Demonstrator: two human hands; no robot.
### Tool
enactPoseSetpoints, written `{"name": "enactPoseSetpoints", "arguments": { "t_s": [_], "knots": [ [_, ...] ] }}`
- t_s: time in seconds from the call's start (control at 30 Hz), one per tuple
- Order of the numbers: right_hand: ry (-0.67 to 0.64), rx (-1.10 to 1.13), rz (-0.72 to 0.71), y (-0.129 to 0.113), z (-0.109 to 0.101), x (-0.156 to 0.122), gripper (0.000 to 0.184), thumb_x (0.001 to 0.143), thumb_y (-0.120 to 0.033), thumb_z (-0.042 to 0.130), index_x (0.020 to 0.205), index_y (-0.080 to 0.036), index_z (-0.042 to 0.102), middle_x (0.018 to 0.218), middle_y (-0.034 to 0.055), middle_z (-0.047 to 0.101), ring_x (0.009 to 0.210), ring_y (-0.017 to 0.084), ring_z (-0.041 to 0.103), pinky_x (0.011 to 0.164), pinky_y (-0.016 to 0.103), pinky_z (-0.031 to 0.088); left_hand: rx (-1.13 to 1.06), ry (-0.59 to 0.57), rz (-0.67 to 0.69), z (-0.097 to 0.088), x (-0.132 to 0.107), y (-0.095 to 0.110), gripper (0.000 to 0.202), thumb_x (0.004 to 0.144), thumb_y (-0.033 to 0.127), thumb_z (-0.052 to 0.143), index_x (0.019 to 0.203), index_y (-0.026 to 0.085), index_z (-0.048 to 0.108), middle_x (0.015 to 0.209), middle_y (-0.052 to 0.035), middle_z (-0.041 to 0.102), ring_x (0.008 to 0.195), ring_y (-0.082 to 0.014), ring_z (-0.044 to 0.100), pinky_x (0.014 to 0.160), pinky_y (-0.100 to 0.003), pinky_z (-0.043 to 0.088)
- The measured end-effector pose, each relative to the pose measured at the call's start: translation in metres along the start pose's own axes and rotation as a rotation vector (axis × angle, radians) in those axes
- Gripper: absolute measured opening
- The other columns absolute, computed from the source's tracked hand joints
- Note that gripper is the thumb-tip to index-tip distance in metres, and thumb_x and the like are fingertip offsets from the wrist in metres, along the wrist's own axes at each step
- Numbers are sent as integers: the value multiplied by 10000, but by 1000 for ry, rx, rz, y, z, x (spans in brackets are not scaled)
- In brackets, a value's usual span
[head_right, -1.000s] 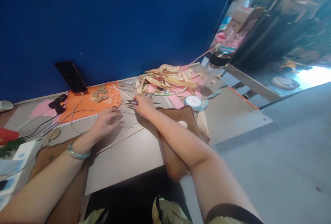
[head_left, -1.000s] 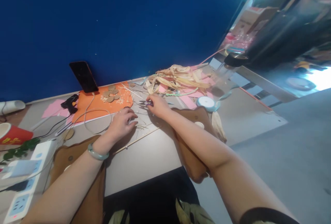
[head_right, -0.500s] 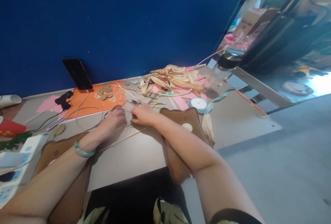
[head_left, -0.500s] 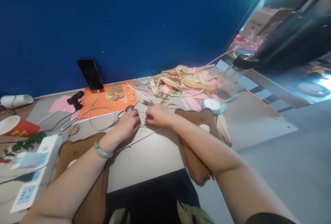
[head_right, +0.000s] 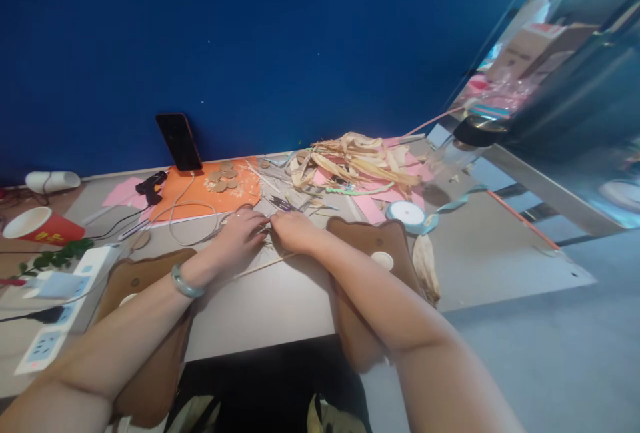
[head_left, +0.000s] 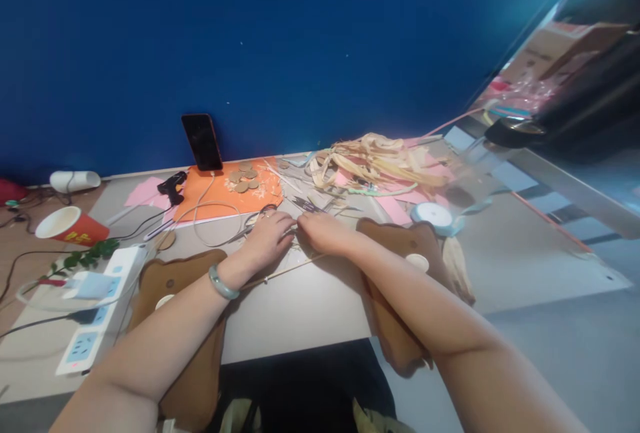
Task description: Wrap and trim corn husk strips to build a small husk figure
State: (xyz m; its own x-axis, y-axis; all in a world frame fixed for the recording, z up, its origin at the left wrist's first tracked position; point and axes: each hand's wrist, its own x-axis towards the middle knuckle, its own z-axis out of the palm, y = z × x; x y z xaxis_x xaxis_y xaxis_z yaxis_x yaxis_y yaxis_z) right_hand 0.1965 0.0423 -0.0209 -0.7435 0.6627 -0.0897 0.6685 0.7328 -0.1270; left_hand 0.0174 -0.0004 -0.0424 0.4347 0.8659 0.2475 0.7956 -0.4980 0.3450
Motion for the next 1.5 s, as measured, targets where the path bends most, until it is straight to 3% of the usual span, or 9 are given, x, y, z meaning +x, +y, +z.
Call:
{"name": "enactPoseSetpoints", "arguments": {
  "t_s": [0.27,0.5,0.6,0.8,0.97,1.1,1.23,1.5],
  "knots": [
    [218,489,-81,12,-2,3,127,887,-133,456,842,-135,575,760,48,631,650,125,520,628,233,366,-139,23,-118,-6,4,-8,237,892,265,517,912,185,740,852,-77,714,817,-207,585,759,-332,397],
    [392,805,-71,11,2,5,129,846,-248,581,886,-141,640,756,15,643,557,84,465,549,211,352,-615,104,-335,-6,5,-7,293,861,336,507,835,144,727,682,-24,657,645,-147,569,611,-245,407],
    [451,800,-82,10,3,6,111,839,-209,575,796,-144,654,691,9,626,579,94,473,561,215,354,-695,92,-382,-8,7,-3,303,845,338,503,771,128,708,611,-6,606,567,-121,523,562,-230,390],
    [517,741,-2,13,0,8,114,852,-208,541,776,-146,599,645,-5,569,568,100,448,553,222,335,-740,106,-452,-9,8,-6,283,820,333,524,852,129,718,642,-13,611,593,-127,541,561,-231,396],
    [541,701,50,19,-2,7,106,847,-216,524,777,-153,574,638,-2,555,566,110,444,558,232,331,-716,266,-521,-7,5,-15,296,843,346,508,847,133,713,633,-23,631,552,-130,539,545,-245,409],
    [509,657,11,17,-1,6,82,818,-197,550,770,-151,598,647,6,582,578,112,470,567,233,339,-591,386,-407,-8,4,-15,274,836,355,562,943,159,721,864,-66,714,764,-169,625,704,-277,467],
    [496,754,-51,11,-2,6,109,833,-221,551,778,-145,606,661,5,588,579,102,471,562,223,362,-594,310,-283,-8,6,-7,233,800,368,629,870,182,750,828,-62,714,794,-178,623,755,-290,457],
    [624,807,30,5,-3,7,153,858,-275,553,775,-149,584,673,4,582,568,100,465,565,230,379,-1176,132,-642,-22,8,6,322,594,418,801,699,133,696,573,9,596,493,-72,423,494,-229,315]
  ]
}}
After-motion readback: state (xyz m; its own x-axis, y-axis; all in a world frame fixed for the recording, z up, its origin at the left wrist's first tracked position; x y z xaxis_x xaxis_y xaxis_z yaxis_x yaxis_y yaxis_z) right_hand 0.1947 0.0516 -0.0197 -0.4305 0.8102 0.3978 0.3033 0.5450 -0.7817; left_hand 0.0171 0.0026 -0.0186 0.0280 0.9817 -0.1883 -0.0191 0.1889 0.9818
